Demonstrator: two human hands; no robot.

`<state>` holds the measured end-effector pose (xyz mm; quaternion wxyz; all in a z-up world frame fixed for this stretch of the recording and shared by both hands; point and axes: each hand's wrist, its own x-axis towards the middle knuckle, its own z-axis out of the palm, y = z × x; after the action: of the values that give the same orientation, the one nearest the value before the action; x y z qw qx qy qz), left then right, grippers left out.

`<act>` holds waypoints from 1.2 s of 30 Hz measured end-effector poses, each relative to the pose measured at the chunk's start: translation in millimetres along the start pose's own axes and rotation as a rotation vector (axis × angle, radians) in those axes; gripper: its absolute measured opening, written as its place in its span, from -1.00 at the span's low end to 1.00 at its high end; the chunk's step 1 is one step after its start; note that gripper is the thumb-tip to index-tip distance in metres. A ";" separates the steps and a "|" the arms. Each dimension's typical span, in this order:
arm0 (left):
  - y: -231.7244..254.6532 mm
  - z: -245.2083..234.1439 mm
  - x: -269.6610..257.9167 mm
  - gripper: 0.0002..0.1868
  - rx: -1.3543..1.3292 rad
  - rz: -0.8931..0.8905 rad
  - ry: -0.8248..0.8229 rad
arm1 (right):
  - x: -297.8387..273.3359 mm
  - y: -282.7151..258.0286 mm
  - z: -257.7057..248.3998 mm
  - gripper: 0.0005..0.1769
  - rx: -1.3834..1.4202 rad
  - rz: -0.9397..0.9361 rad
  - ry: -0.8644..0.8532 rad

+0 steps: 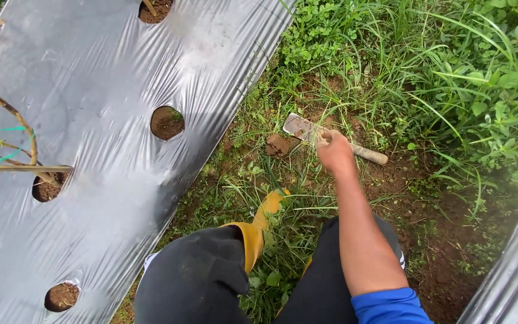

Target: The person uses a hand hoe to scrape and remove weeds from the soil between rows of plants covered with plastic mulch. They also pull weeds by hand and clear debris from the tool blade.

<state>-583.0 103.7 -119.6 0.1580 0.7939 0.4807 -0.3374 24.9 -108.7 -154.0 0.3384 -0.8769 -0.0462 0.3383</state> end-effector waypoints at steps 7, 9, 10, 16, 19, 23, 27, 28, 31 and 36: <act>124.7 -175.9 41.0 -0.14 0.103 0.051 0.042 | 6.8 -6.1 -11.2 -0.24 -0.057 0.135 0.014; 157.3 -203.2 50.9 -0.11 0.132 0.064 0.029 | 28.3 14.3 -6.8 -0.20 -0.099 0.165 0.005; 168.6 -213.3 56.2 -0.29 0.122 0.202 0.337 | 51.5 38.9 -0.8 -0.26 -0.175 0.178 0.024; 221.2 -261.5 168.8 -0.75 0.012 0.811 1.035 | 112.3 123.4 2.4 -0.28 -0.463 0.122 -0.014; 271.1 -285.3 218.6 -0.66 0.039 0.984 1.090 | 121.6 153.6 7.7 -0.30 -0.637 0.074 -0.064; 328.6 -316.2 278.4 -0.50 0.076 1.048 1.052 | 116.0 146.2 8.6 -0.41 -0.882 0.001 -0.062; 370.8 -338.4 315.0 -0.43 0.094 1.123 1.086 | 139.5 180.3 35.3 -0.56 -0.879 -0.024 -0.030; 379.4 -339.7 317.1 -0.44 0.173 1.065 1.136 | 148.7 191.3 42.6 -0.50 -0.827 0.014 -0.100; 384.1 -339.8 331.5 -0.42 0.257 0.998 1.186 | 124.6 134.6 20.6 -0.29 -0.656 0.166 -0.272; 375.6 -337.8 336.2 -0.45 0.289 0.985 1.213 | 126.4 53.8 -30.3 -0.26 -0.397 0.322 -0.411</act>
<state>-22.3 335.5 -134.3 -0.1047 0.9731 0.0278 0.2035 132.8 -127.7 -242.3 0.0865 -0.8352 -0.0394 0.5416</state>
